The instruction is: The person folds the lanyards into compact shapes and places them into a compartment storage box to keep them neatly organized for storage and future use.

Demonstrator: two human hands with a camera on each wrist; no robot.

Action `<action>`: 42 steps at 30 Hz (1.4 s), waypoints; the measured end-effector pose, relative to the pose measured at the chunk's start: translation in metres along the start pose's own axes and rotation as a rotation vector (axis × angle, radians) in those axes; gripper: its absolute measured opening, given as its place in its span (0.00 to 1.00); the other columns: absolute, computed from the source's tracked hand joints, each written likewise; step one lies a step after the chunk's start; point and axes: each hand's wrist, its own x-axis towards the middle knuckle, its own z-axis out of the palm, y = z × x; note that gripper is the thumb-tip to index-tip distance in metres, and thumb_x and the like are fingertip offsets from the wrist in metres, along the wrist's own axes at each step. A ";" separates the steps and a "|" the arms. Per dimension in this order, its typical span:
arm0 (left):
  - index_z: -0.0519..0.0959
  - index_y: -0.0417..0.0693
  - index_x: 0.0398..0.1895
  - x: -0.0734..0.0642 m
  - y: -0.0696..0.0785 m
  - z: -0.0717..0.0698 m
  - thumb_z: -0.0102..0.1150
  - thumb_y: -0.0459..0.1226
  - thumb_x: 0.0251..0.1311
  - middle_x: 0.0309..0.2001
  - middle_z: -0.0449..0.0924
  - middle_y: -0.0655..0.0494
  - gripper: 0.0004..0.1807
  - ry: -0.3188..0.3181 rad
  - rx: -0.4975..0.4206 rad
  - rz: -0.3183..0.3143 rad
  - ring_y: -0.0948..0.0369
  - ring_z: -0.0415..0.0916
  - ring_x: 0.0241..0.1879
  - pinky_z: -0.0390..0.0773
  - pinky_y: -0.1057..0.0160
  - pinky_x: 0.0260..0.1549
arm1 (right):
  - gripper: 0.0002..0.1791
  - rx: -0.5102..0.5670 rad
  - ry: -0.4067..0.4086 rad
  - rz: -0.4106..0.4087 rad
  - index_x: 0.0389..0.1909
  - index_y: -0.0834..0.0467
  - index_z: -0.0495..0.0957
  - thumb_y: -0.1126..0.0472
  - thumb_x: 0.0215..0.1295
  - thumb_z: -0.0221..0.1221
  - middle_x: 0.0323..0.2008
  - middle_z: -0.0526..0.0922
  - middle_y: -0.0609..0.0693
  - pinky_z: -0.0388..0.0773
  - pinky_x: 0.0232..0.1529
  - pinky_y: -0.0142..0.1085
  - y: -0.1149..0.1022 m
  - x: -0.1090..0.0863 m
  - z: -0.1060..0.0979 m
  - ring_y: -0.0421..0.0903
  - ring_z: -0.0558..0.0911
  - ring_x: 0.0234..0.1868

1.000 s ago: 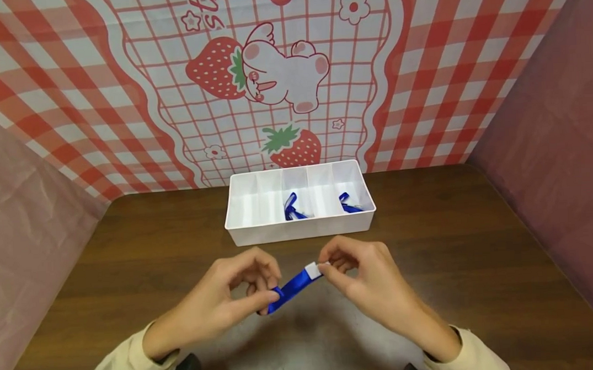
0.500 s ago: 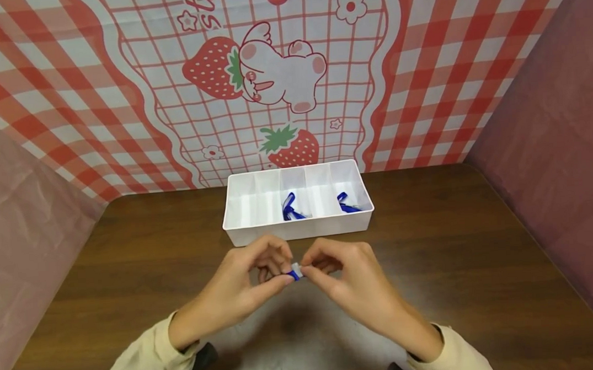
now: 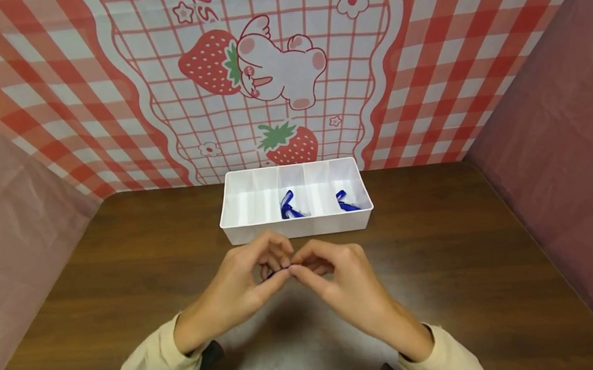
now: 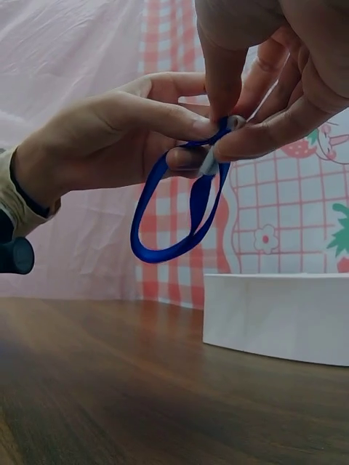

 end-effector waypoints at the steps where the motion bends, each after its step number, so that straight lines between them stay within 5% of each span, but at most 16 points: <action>1: 0.75 0.43 0.44 0.000 0.001 0.000 0.66 0.24 0.55 0.32 0.79 0.59 0.16 0.000 0.011 0.008 0.69 0.75 0.30 0.77 0.69 0.25 | 0.08 -0.005 0.005 0.000 0.35 0.52 0.84 0.69 0.62 0.66 0.31 0.86 0.41 0.82 0.26 0.32 0.000 0.000 0.000 0.39 0.85 0.28; 6: 0.75 0.43 0.46 -0.001 0.003 -0.001 0.68 0.28 0.57 0.36 0.77 0.58 0.15 0.007 0.091 0.075 0.67 0.75 0.35 0.76 0.74 0.34 | 0.10 -0.023 0.046 0.025 0.33 0.53 0.83 0.72 0.60 0.67 0.28 0.85 0.41 0.82 0.26 0.31 -0.001 0.002 -0.004 0.38 0.84 0.26; 12: 0.77 0.43 0.51 -0.001 0.002 -0.006 0.71 0.38 0.57 0.47 0.79 0.56 0.21 0.021 0.315 0.167 0.61 0.75 0.49 0.75 0.67 0.52 | 0.08 0.062 0.065 0.075 0.35 0.57 0.82 0.73 0.61 0.66 0.30 0.85 0.47 0.83 0.27 0.35 -0.003 0.002 -0.011 0.42 0.85 0.26; 22: 0.82 0.46 0.40 -0.004 0.002 0.001 0.64 0.36 0.64 0.34 0.84 0.62 0.05 0.011 0.437 0.225 0.70 0.80 0.34 0.76 0.66 0.40 | 0.06 0.128 0.061 0.105 0.35 0.59 0.81 0.73 0.63 0.64 0.30 0.85 0.49 0.84 0.28 0.36 -0.004 0.003 -0.010 0.44 0.85 0.26; 28: 0.81 0.45 0.43 -0.005 0.001 0.004 0.66 0.37 0.62 0.36 0.84 0.60 0.09 -0.013 0.396 0.194 0.68 0.81 0.36 0.77 0.66 0.42 | 0.06 0.081 0.049 0.095 0.35 0.58 0.82 0.72 0.62 0.65 0.30 0.85 0.48 0.83 0.28 0.35 -0.004 0.002 -0.010 0.44 0.85 0.26; 34: 0.72 0.44 0.52 -0.005 -0.001 0.005 0.68 0.36 0.61 0.45 0.84 0.56 0.20 -0.127 0.011 0.013 0.68 0.80 0.43 0.79 0.71 0.44 | 0.10 0.074 0.024 0.082 0.38 0.54 0.82 0.73 0.62 0.65 0.33 0.85 0.47 0.83 0.28 0.35 -0.007 -0.001 -0.018 0.45 0.86 0.29; 36: 0.72 0.43 0.54 -0.005 -0.001 0.006 0.68 0.36 0.61 0.45 0.84 0.54 0.21 -0.134 0.020 0.010 0.67 0.81 0.43 0.79 0.70 0.45 | 0.11 0.080 0.023 0.079 0.38 0.54 0.82 0.74 0.61 0.65 0.33 0.85 0.47 0.83 0.28 0.35 -0.008 -0.001 -0.020 0.45 0.86 0.28; 42: 0.80 0.43 0.48 -0.008 0.000 0.011 0.64 0.33 0.63 0.37 0.84 0.59 0.11 -0.052 0.246 0.080 0.64 0.78 0.34 0.79 0.65 0.38 | 0.11 0.081 0.038 0.071 0.38 0.56 0.81 0.75 0.62 0.64 0.32 0.85 0.49 0.83 0.28 0.35 -0.008 0.000 -0.023 0.45 0.85 0.27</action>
